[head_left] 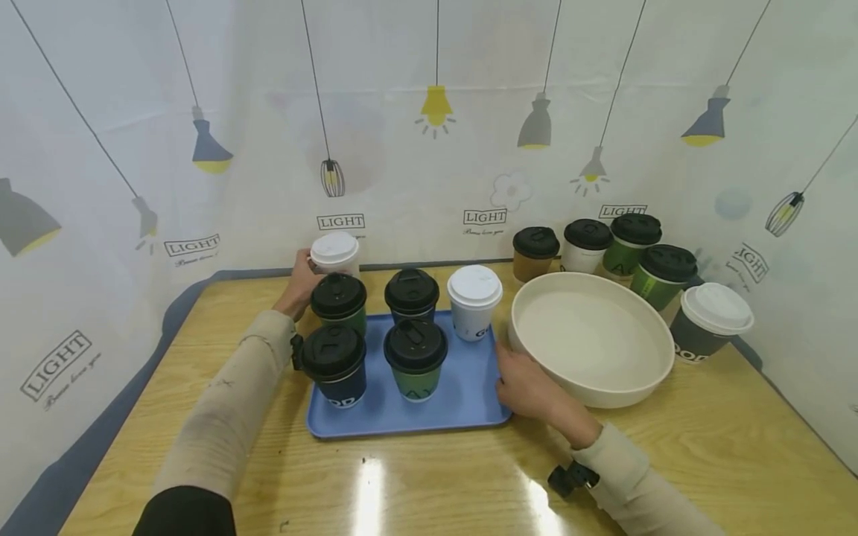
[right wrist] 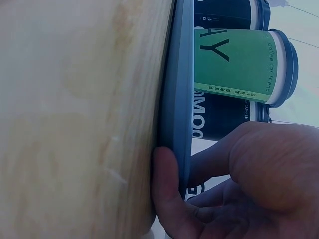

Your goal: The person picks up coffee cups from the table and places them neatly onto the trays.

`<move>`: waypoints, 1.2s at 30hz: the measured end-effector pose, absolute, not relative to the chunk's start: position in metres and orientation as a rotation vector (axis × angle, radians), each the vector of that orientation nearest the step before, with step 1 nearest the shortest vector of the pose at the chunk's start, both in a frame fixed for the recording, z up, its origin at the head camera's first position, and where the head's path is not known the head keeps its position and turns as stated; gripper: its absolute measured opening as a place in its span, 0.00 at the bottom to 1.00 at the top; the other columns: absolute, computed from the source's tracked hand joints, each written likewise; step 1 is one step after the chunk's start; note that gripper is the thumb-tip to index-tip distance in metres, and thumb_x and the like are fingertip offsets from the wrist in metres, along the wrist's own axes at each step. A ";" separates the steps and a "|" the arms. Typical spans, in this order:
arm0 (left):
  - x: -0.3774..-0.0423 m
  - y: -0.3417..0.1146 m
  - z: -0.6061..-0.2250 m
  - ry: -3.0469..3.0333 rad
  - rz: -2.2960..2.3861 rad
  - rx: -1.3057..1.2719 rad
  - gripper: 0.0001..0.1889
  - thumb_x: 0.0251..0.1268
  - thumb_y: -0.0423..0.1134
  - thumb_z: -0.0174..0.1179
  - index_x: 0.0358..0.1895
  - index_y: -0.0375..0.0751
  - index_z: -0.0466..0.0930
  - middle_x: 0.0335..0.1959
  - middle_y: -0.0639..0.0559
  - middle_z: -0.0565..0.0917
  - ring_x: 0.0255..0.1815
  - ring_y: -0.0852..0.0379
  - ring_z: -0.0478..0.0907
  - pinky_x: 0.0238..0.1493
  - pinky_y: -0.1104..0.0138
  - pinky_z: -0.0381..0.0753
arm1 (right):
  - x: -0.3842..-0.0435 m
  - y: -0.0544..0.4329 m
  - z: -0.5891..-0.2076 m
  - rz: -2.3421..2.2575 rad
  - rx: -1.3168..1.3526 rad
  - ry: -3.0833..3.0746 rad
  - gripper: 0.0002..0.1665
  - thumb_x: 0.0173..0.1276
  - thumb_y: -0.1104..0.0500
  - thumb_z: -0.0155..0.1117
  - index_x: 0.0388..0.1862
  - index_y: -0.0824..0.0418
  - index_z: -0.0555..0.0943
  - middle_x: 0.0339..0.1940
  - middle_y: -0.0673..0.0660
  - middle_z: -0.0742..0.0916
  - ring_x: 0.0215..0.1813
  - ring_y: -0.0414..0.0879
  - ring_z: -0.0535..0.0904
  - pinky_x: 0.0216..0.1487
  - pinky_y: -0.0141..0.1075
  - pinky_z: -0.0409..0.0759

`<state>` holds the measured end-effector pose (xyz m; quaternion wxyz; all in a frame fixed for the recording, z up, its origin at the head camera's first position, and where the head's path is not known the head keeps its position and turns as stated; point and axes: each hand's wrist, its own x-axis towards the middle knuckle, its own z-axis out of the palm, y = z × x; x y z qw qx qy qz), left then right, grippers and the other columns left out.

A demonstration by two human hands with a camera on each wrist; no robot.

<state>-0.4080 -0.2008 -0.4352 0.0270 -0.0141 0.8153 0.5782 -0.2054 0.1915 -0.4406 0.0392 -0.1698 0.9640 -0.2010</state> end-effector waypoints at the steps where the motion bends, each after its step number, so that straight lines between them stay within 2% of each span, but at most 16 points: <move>1: -0.407 -0.201 -0.435 2.522 1.795 -0.050 0.53 0.59 0.49 0.74 0.77 0.40 0.45 0.80 0.34 0.63 0.80 0.40 0.63 0.85 0.51 0.57 | -0.205 0.191 -0.440 -0.615 -0.522 2.957 0.39 0.63 0.70 0.55 0.73 0.84 0.61 0.60 0.78 0.82 0.57 0.67 0.83 0.55 0.57 0.85; 10: -0.401 -0.207 -0.437 2.600 1.820 -0.115 0.53 0.58 0.48 0.74 0.75 0.39 0.43 0.77 0.30 0.60 0.78 0.39 0.62 0.84 0.52 0.58 | -0.205 0.192 -0.441 -0.611 -0.511 2.956 0.38 0.63 0.70 0.55 0.72 0.83 0.62 0.59 0.78 0.82 0.57 0.68 0.83 0.54 0.57 0.85; 16: -0.398 -0.211 -0.440 2.651 1.803 -0.102 0.49 0.59 0.48 0.72 0.79 0.39 0.54 0.76 0.36 0.68 0.76 0.39 0.66 0.83 0.50 0.63 | -0.206 0.192 -0.442 -0.615 -0.511 2.954 0.39 0.63 0.70 0.55 0.73 0.84 0.61 0.60 0.78 0.82 0.57 0.68 0.83 0.54 0.57 0.85; 19: -0.395 -0.212 -0.441 2.646 1.845 -0.100 0.48 0.58 0.45 0.73 0.79 0.37 0.57 0.74 0.35 0.70 0.74 0.39 0.68 0.81 0.50 0.65 | -0.206 0.191 -0.442 -0.625 -0.502 2.945 0.40 0.64 0.69 0.54 0.74 0.83 0.59 0.63 0.79 0.80 0.59 0.68 0.82 0.56 0.57 0.85; 27: -0.389 -0.219 -0.446 2.614 1.992 -0.038 0.50 0.56 0.43 0.75 0.79 0.38 0.56 0.73 0.36 0.70 0.73 0.40 0.68 0.81 0.52 0.65 | -0.204 0.191 -0.442 -0.627 -0.509 2.937 0.40 0.64 0.70 0.54 0.74 0.84 0.59 0.67 0.80 0.78 0.63 0.70 0.80 0.61 0.59 0.83; 32: -0.383 -0.224 -0.447 2.617 2.015 -0.029 0.51 0.56 0.46 0.76 0.80 0.41 0.55 0.74 0.38 0.69 0.73 0.43 0.68 0.81 0.52 0.66 | -0.204 0.191 -0.441 -0.613 -0.497 2.931 0.41 0.65 0.70 0.53 0.75 0.84 0.57 0.68 0.80 0.77 0.62 0.69 0.81 0.60 0.57 0.84; 36: -0.376 -0.229 -0.447 2.594 2.044 0.010 0.50 0.58 0.44 0.75 0.80 0.42 0.54 0.73 0.38 0.68 0.72 0.43 0.68 0.80 0.52 0.67 | -0.204 0.191 -0.440 -0.612 -0.495 2.926 0.41 0.65 0.70 0.53 0.75 0.84 0.56 0.67 0.80 0.77 0.61 0.68 0.82 0.58 0.56 0.85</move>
